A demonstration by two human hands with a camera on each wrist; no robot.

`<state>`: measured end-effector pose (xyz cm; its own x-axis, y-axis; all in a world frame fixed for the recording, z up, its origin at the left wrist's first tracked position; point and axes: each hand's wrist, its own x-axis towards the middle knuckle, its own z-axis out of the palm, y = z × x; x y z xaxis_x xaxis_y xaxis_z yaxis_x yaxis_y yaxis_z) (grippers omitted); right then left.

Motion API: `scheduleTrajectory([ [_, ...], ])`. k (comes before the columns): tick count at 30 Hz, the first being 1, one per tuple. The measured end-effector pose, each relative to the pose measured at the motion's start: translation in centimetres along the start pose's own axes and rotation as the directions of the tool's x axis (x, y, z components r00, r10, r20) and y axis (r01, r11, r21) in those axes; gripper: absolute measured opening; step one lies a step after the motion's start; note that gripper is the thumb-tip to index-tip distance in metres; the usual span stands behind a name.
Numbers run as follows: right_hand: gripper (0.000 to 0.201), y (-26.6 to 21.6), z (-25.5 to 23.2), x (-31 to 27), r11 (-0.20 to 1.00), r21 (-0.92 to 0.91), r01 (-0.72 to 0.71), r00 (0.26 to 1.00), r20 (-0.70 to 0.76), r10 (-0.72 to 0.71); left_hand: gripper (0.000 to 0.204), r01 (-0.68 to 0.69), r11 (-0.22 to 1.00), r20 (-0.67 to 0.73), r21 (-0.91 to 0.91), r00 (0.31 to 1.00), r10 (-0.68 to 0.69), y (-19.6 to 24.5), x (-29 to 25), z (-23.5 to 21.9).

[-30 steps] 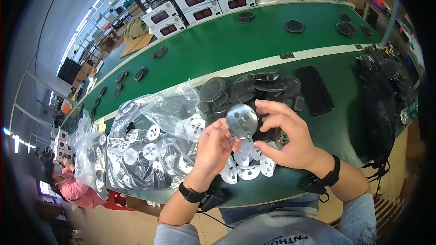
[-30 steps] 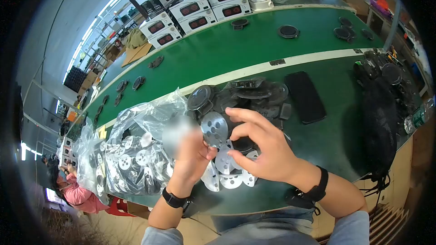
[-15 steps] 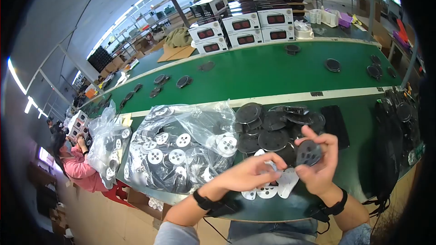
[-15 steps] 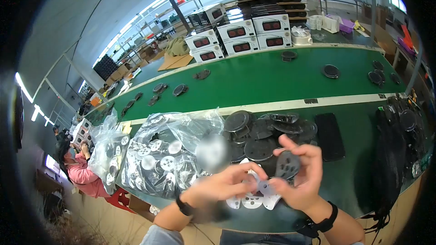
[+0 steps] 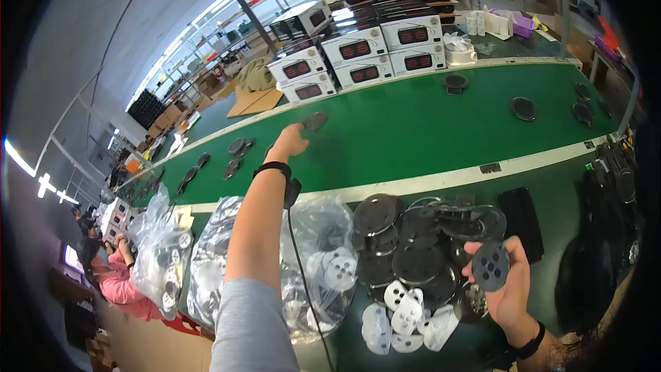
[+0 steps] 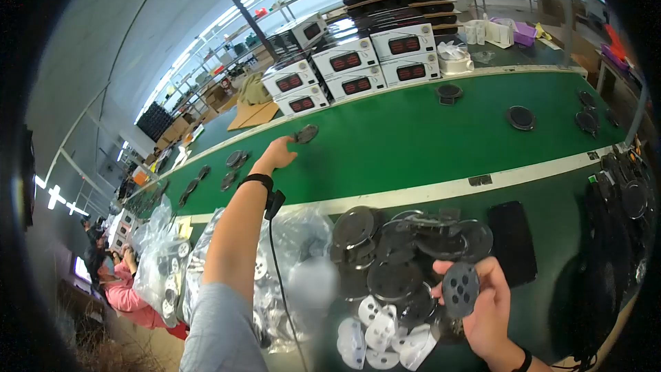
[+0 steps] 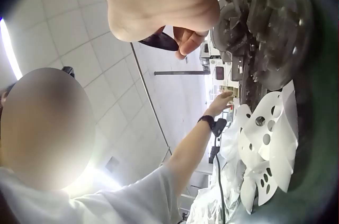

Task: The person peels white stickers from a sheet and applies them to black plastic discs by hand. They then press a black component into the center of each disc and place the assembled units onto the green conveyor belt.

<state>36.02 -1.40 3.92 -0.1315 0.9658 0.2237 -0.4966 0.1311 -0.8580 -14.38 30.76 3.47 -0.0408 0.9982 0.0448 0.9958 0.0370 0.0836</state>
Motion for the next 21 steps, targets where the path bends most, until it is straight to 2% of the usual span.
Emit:
scheduleTrajectory([
  [3, 0.055, 0.4, -0.1, 0.1, 0.996, -0.063, -0.056, 0.995, -0.087, 0.05, 0.071, 0.018, 0.998, -0.094, 0.061, 0.995, -0.012, -1.3, 4.6, 4.9],
  [5, 0.054, 0.0, -0.2, 0.3, 0.981, -0.08, -0.176, 0.972, -0.169, 0.161, 0.077, 0.08, 0.997, -0.12, 0.007, 0.99, -0.079, -1.0, 6.3, 6.5],
  [8, 0.051, 0.4, -0.1, 0.2, 0.997, -0.068, -0.042, 0.997, -0.065, 0.037, 0.084, 0.174, 0.984, -0.069, -0.044, 0.982, -0.177, 1.7, 5.6, 5.9],
  [9, 0.05, 0.4, -0.1, 0.2, 0.996, -0.06, -0.06, 0.996, -0.073, 0.055, 0.086, 0.206, 0.977, -0.039, -0.049, 0.977, -0.208, 2.7, 4.9, 5.2],
  [10, 0.05, 0.2, -0.1, 0.2, 0.996, -0.048, -0.075, 0.994, -0.08, 0.071, 0.078, 0.183, 0.983, -0.167, 0.011, 0.97, -0.178, 3.7, 4.0, 4.8],
  [13, 0.049, 0.0, -0.1, 0.1, 0.997, -0.004, -0.076, 0.997, -0.026, 0.076, 0.059, -0.036, 0.986, -0.091, -0.161, 0.996, 0.021, 2.2, 5.0, 5.1],
  [16, 0.038, -0.2, -0.2, 0.0, 0.991, 0.095, -0.098, 0.994, 0.058, 0.093, 0.039, -0.18, 0.978, -0.296, -0.104, 0.944, 0.142, 5.1, 2.7, 4.8],
  [18, 0.026, -0.3, -0.4, 0.0, 0.976, 0.174, -0.134, 0.988, 0.098, 0.119, 0.036, -0.021, 0.924, -0.127, -0.382, 0.991, -0.03, 7.5, 1.0, 2.0],
  [19, 0.028, -0.1, -0.5, 0.1, 0.972, 0.205, -0.114, 0.99, 0.1, 0.095, 0.035, 0.074, 0.863, -0.024, -0.5, 0.995, -0.099, 8.4, 0.2, 0.4],
  [20, 0.028, -0.2, -0.4, 0.2, 0.972, 0.202, -0.12, 0.99, 0.097, 0.102, 0.03, 0.107, 0.773, 0.011, -0.625, 0.992, -0.129, 8.7, 0.0, -0.7],
  [21, 0.028, -0.4, -0.4, 0.3, 0.972, 0.199, -0.122, 0.99, 0.095, 0.105, 0.029, 0.095, 0.691, 0.043, -0.716, 0.995, -0.092, 9.0, -0.6, -1.8],
])
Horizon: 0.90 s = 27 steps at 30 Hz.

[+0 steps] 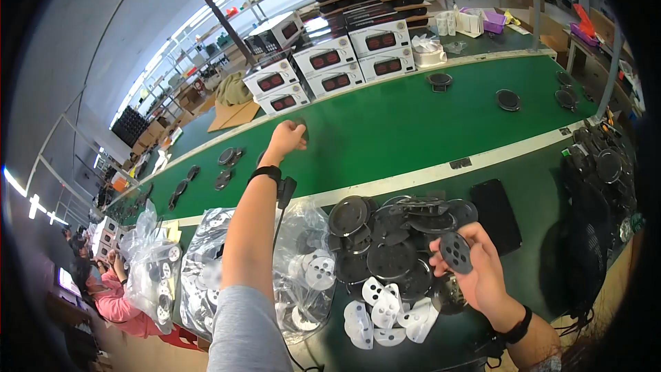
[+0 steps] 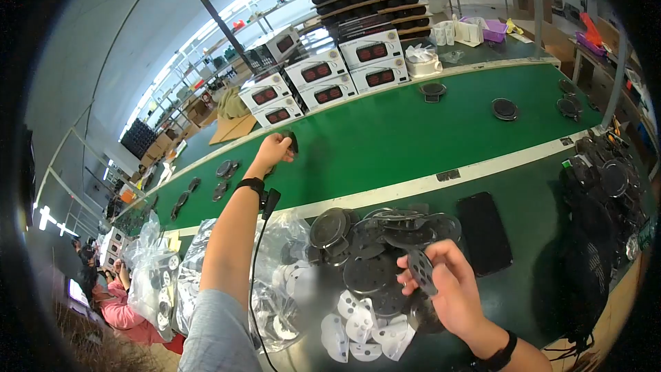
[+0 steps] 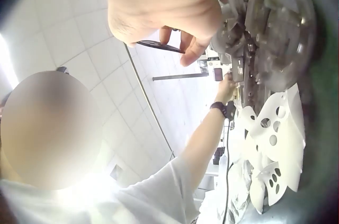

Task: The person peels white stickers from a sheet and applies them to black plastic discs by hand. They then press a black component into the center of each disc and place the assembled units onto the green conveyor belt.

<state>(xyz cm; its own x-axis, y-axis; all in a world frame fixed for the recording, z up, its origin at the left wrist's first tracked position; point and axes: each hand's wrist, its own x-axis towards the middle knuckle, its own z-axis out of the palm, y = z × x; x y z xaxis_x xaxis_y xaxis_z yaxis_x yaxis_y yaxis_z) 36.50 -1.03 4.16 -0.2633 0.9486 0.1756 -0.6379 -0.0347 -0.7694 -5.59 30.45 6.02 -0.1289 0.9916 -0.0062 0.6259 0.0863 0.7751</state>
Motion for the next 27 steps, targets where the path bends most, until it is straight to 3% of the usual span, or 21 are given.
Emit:
scheduleTrajectory([
  [3, 0.033, 0.3, 0.0, 0.0, 0.998, -0.068, 0.018, 1.0, 0.002, -0.018, 0.027, -0.036, 0.945, 0.142, -0.325, 0.986, 0.086, 5.1, -5.3, -2.0],
  [6, 0.037, 0.8, 0.0, -0.2, 0.987, -0.145, 0.074, 0.996, 0.058, -0.066, 0.033, -0.111, 0.917, 0.212, -0.383, 0.956, 0.204, 9.0, -12.0, -3.8],
  [10, 0.036, 0.9, 1.1, -0.9, 0.975, -0.183, 0.129, 0.99, 0.079, -0.117, 0.041, -0.221, 0.853, 0.349, -0.474, 0.842, 0.412, 10.9, -22.5, -4.5],
  [14, 0.037, 1.0, 1.8, -1.4, 0.971, -0.196, 0.135, 0.985, 0.13, -0.11, 0.033, -0.166, 0.867, 0.343, -0.47, 0.871, 0.352, 11.2, -31.2, -2.0],
  [16, 0.041, 1.2, 1.9, -1.5, 0.962, -0.24, 0.13, 0.986, 0.13, -0.101, 0.023, -0.227, 0.903, 0.307, -0.365, 0.886, 0.347, 9.9, -31.3, -0.6],
  [17, 0.042, 1.4, 1.8, -1.5, 0.96, -0.249, 0.129, 0.986, 0.134, -0.097, 0.021, -0.215, 0.949, 0.282, -0.23, 0.919, 0.276, 10.3, -30.9, 0.0],
  [18, 0.043, 1.6, 1.6, -1.4, 0.956, -0.262, 0.129, 0.986, 0.138, -0.095, 0.019, -0.146, 0.96, 0.268, -0.24, 0.94, 0.209, 10.1, -29.7, 0.9],
  [19, 0.043, 1.8, 1.4, -1.3, 0.953, -0.28, 0.115, 0.988, 0.136, -0.079, 0.02, -0.121, 0.933, 0.254, -0.34, 0.943, 0.215, 8.7, -27.4, 1.9],
  [20, 0.044, 2.0, 1.3, -1.3, 0.953, -0.284, 0.109, 0.988, 0.134, -0.073, 0.02, -0.002, 0.899, 0.256, -0.439, 0.958, 0.128, 7.9, -25.2, 2.7],
  [22, 0.045, 2.0, 1.3, -1.2, 0.95, -0.295, 0.104, 0.989, 0.128, -0.069, 0.027, 0.095, 0.703, 0.234, -0.705, 0.967, 0.105, 6.9, -21.2, 4.6],
  [24, 0.045, 2.0, 1.4, -1.2, 0.951, -0.29, 0.109, 0.99, 0.122, -0.076, 0.047, 0.113, 0.656, 0.253, -0.747, 0.96, 0.122, 4.6, -17.0, 6.2],
  [26, 0.045, 1.8, 1.3, -1.1, 0.956, -0.274, 0.106, 0.991, 0.106, -0.079, 0.063, 0.106, 0.914, 0.129, -0.392, 0.99, -0.059, 4.3, -15.5, 5.3],
  [27, 0.045, 1.8, 1.2, -1.1, 0.953, -0.279, 0.119, 0.991, 0.1, -0.094, 0.071, 0.135, 0.975, 0.041, -0.179, 0.991, -0.129, 3.8, -14.5, 4.9],
])
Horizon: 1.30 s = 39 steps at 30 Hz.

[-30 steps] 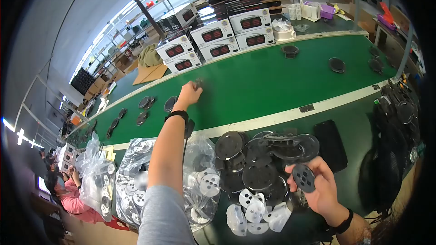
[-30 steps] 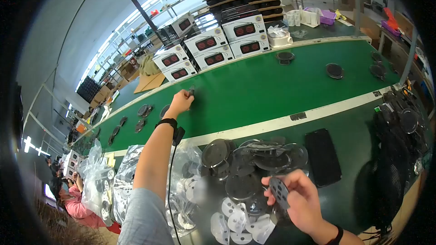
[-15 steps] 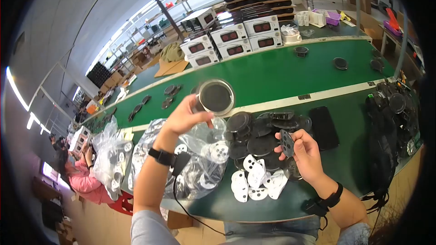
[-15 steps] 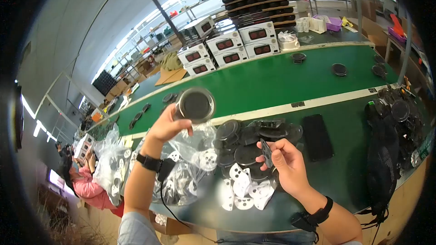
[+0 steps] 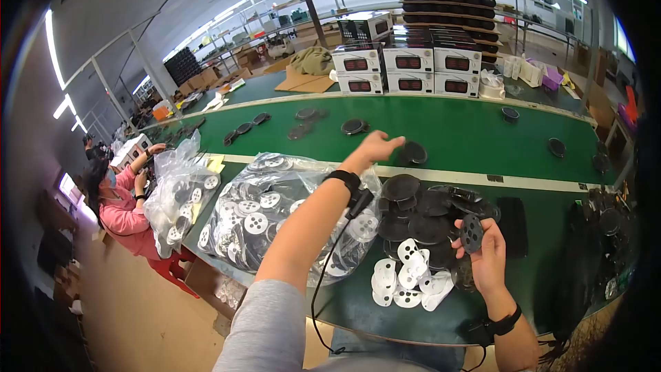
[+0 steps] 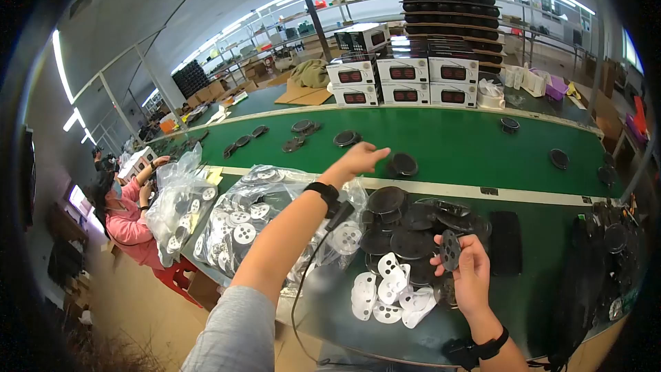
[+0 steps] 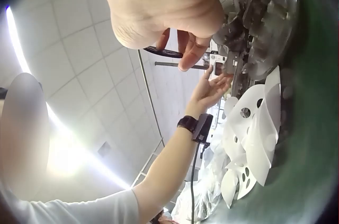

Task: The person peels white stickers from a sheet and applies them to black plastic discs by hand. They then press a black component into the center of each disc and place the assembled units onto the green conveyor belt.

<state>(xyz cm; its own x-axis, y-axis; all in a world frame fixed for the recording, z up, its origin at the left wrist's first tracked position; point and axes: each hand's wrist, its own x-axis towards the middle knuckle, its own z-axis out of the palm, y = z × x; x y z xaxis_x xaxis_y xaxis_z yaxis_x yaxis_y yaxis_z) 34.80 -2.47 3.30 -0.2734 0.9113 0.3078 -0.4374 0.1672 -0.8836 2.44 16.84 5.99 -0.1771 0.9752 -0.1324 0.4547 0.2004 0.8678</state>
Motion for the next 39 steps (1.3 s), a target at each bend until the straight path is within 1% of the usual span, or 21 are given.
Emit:
scheduleTrajectory([
  [1, 0.045, 0.0, -0.1, 0.0, 1.0, 0.002, -0.002, 1.0, -0.003, 0.002, 0.085, -0.134, 0.982, -0.06, 0.136, 0.988, 0.143, -2.4, 2.6, -1.6],
  [2, 0.044, 0.0, -0.3, 0.0, 1.0, 0.007, -0.003, 1.0, -0.008, 0.003, 0.077, -0.201, 0.919, -0.142, 0.338, 0.955, 0.261, -3.5, 3.6, -3.8],
  [4, 0.044, 0.1, -0.5, 0.3, 1.0, 0.011, -0.012, 0.999, -0.031, 0.012, 0.067, -0.128, 0.834, -0.201, 0.536, 0.94, 0.274, -4.3, 3.1, -8.6],
  [6, 0.044, 0.3, -0.8, 0.3, 0.999, 0.019, -0.03, 0.999, -0.035, 0.03, 0.067, -0.066, 0.733, -0.251, 0.677, 0.916, 0.314, -8.9, 5.5, -14.0],
  [7, 0.044, 0.4, -0.8, 0.4, 0.999, 0.022, -0.04, 0.999, -0.033, 0.041, 0.068, -0.014, 0.703, -0.27, 0.711, 0.918, 0.29, -10.4, 6.2, -16.5],
  [9, 0.047, 0.7, -1.0, 0.7, 0.998, 0.011, -0.064, 0.997, -0.043, 0.064, 0.073, 0.121, 0.672, -0.249, 0.731, 0.963, 0.098, -9.5, 5.2, -19.9],
  [11, 0.048, 0.9, -1.1, 0.9, 0.998, 0.003, -0.07, 0.996, -0.049, 0.07, 0.082, 0.149, 0.662, -0.321, 0.734, 0.936, 0.146, -13.0, 7.9, -22.5],
  [12, 0.048, 0.8, -1.1, 1.0, 0.996, -0.03, -0.081, 0.995, -0.059, 0.079, 0.09, 0.19, 0.704, -0.314, 0.685, 0.948, 0.05, -13.1, 8.8, -22.9],
  [15, 0.047, 0.7, -1.6, 0.9, 0.997, -0.034, -0.074, 0.996, -0.044, 0.073, 0.097, 0.134, 0.812, -0.3, 0.568, 0.953, 0.053, -14.2, 12.0, -21.8],
  [16, 0.056, 0.5, -1.1, 1.0, 0.991, -0.057, -0.122, 0.983, -0.143, 0.113, 0.091, 0.116, 0.807, -0.282, 0.579, 0.957, 0.064, -15.3, 13.3, -21.2],
  [19, 0.053, 0.8, -1.7, 1.1, 0.995, -0.055, -0.086, 0.986, -0.145, 0.078, 0.075, 0.105, 0.649, -0.21, 0.754, 0.974, 0.086, -16.5, 15.3, -20.5],
  [20, 0.05, 0.5, -1.4, 1.3, 0.993, -0.073, -0.096, 0.984, -0.16, 0.084, 0.058, 0.065, 0.668, -0.24, 0.741, 0.955, 0.173, -16.6, 15.7, -20.5],
  [23, 0.046, 0.6, -1.9, 1.2, 0.988, -0.048, -0.148, 0.967, -0.217, 0.135, 0.048, -0.028, 0.849, -0.271, 0.528, 0.942, 0.2, -16.0, 16.1, -23.1],
  [25, 0.043, 0.4, -1.9, 1.0, 0.979, -0.056, -0.198, 0.949, -0.262, 0.177, 0.042, 0.01, 0.996, -0.232, 0.083, 0.973, 0.01, -12.2, 12.9, -22.7],
  [26, 0.043, 0.1, -1.9, 1.1, 0.975, -0.055, -0.214, 0.944, -0.268, 0.192, 0.04, 0.041, 0.987, -0.185, -0.156, 0.98, -0.07, -10.6, 11.7, -22.5],
  [29, 0.044, -0.4, -1.7, 1.0, 0.977, -0.044, -0.209, 0.944, -0.269, 0.19, 0.038, 0.023, 0.923, -0.099, -0.384, 0.993, -0.065, -10.1, 11.5, -23.5],
  [33, 0.046, -0.7, -1.6, 0.9, 0.989, -0.019, -0.145, 0.96, -0.244, 0.136, 0.04, 0.065, 0.887, -0.045, -0.457, 0.994, -0.096, -9.2, 12.4, -23.2],
  [35, 0.048, -0.9, -1.9, 0.9, 0.988, -0.035, -0.154, 0.963, -0.23, 0.142, 0.039, 0.098, 0.995, -0.114, 0.013, 0.989, -0.095, -8.7, 13.4, -22.5],
  [36, 0.049, -0.9, -2.0, 0.9, 0.986, -0.042, -0.159, 0.964, -0.221, 0.146, 0.039, 0.118, 0.96, -0.149, 0.253, 0.985, -0.082, -8.7, 13.9, -22.4],
  [37, 0.05, -0.9, -2.0, 1.0, 0.987, -0.043, -0.156, 0.965, -0.221, 0.143, 0.04, 0.046, 0.882, -0.143, 0.469, 0.989, 0.024, -10.1, 15.3, -22.7],
  [39, 0.051, -1.1, -1.9, 1.0, 0.987, -0.042, -0.156, 0.964, -0.226, 0.143, 0.043, -0.08, 0.574, -0.055, 0.815, 0.975, 0.214, -12.0, 17.3, -22.6],
])
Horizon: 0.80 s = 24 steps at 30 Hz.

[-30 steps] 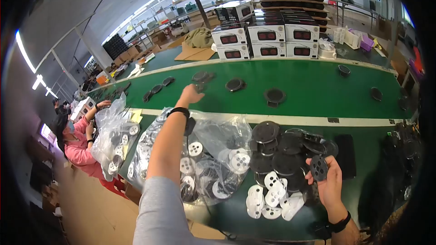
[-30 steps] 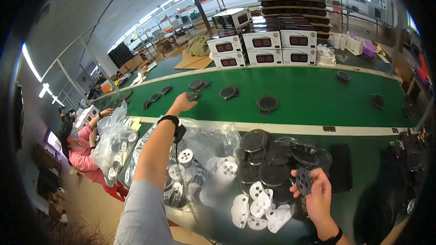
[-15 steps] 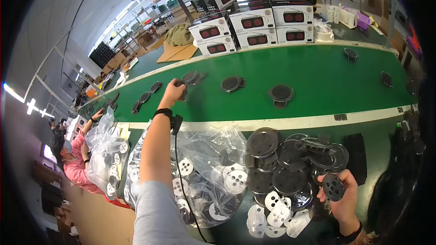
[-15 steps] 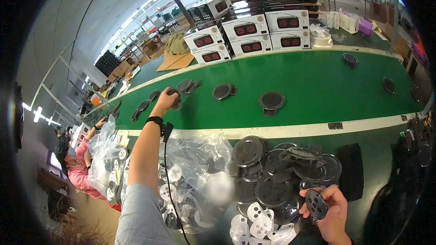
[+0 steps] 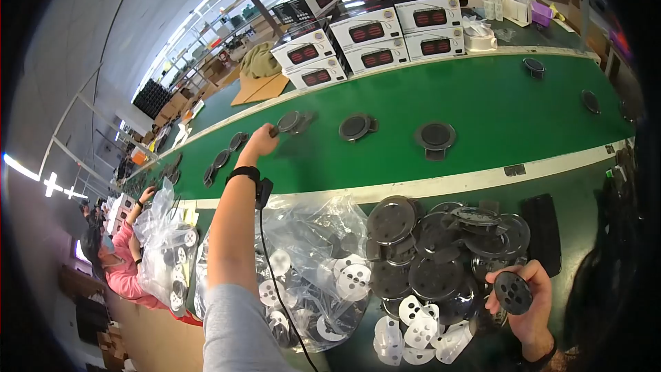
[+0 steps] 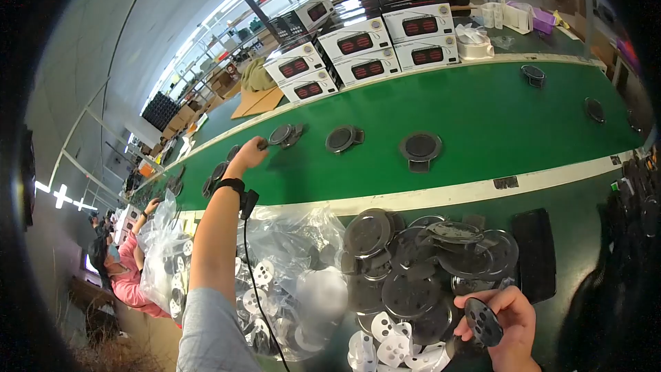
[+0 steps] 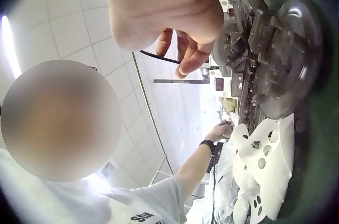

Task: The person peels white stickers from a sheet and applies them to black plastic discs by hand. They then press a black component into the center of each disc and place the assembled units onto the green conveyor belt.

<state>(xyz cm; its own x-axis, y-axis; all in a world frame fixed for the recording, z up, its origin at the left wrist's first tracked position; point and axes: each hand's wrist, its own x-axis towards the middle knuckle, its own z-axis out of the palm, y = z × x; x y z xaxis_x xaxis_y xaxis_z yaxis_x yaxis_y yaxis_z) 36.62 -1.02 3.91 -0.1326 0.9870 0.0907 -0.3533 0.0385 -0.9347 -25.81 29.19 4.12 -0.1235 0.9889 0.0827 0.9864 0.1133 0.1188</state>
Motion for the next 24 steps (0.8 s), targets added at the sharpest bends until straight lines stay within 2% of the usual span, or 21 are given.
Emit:
scheduleTrajectory([
  [1, 0.052, -0.1, 0.1, -0.1, 1.0, -0.01, -0.004, 1.0, 0.005, 0.004, 0.047, 0.095, 0.99, -0.052, -0.108, 0.993, -0.101, 0.5, 0.6, 0.3],
  [3, 0.054, -0.4, 0.2, -0.2, 0.999, -0.039, -0.011, 1.0, 0.014, 0.012, 0.049, -0.037, 0.995, -0.272, -0.093, 0.962, 0.01, 1.6, 2.6, 1.3],
  [4, 0.054, -0.3, 0.2, -0.1, 1.0, -0.023, 0.008, 1.0, 0.03, -0.007, 0.051, -0.104, 0.991, -0.38, -0.08, 0.923, 0.066, 2.0, 3.6, 1.9],
  [6, 0.054, -0.2, 0.2, 0.0, 0.999, 0.004, 0.052, 0.997, 0.054, -0.052, 0.063, -0.062, 0.995, -0.287, -0.073, 0.957, 0.039, 3.5, 5.6, 3.5],
  [8, 0.058, -0.6, 0.1, 0.0, 0.998, -0.014, -0.059, 0.998, -0.002, 0.059, 0.074, -0.002, 1.0, -0.194, -0.01, 0.981, 0.0, 4.9, 6.6, 5.0],
  [10, 0.06, -0.7, 0.1, 0.1, 0.988, 0.013, -0.153, 0.987, -0.052, 0.154, 0.084, 0.071, 0.991, -0.102, 0.114, 0.993, -0.059, 7.1, 4.8, 6.4],
  [11, 0.059, -0.4, -0.1, 0.1, 0.991, 0.04, -0.126, 0.991, -0.027, 0.127, 0.096, 0.121, 0.992, -0.085, 0.046, 0.99, -0.116, 7.6, 4.8, 6.0],
  [14, 0.057, -0.1, 0.0, 0.3, 0.999, 0.0, 0.042, 0.997, 0.06, -0.042, 0.093, 0.064, 0.997, -0.141, 0.053, 0.988, -0.056, 7.0, 6.1, 6.1],
  [15, 0.057, -0.1, 0.0, 0.3, 0.999, -0.009, 0.036, 0.998, 0.045, -0.035, 0.083, 0.032, 0.999, -0.159, 0.002, 0.987, -0.031, 8.0, 5.4, 5.6],
  [18, 0.056, 0.1, -0.3, 0.0, 0.999, -0.003, 0.037, 0.999, 0.04, -0.037, 0.071, 0.102, 0.987, -0.043, 0.128, 0.994, -0.097, 11.3, 3.7, 4.0],
  [20, 0.051, 0.4, -0.3, 0.0, 0.998, 0.035, 0.054, 0.998, 0.022, -0.055, 0.057, 0.095, 0.988, -0.116, 0.122, 0.99, -0.08, 11.6, 3.3, 4.2],
  [21, 0.036, 0.0, -0.1, 0.1, 1.0, -0.018, 0.009, 1.0, -0.029, -0.01, 0.052, 0.107, 0.993, -0.125, 0.057, 0.987, -0.099, 11.6, 2.8, 3.9],
  [24, 0.025, 0.6, 0.0, 0.3, 0.994, 0.102, -0.05, 0.994, -0.092, 0.059, 0.054, 0.098, 0.977, -0.221, -0.19, 0.965, -0.139, 11.7, 1.1, 2.8],
])
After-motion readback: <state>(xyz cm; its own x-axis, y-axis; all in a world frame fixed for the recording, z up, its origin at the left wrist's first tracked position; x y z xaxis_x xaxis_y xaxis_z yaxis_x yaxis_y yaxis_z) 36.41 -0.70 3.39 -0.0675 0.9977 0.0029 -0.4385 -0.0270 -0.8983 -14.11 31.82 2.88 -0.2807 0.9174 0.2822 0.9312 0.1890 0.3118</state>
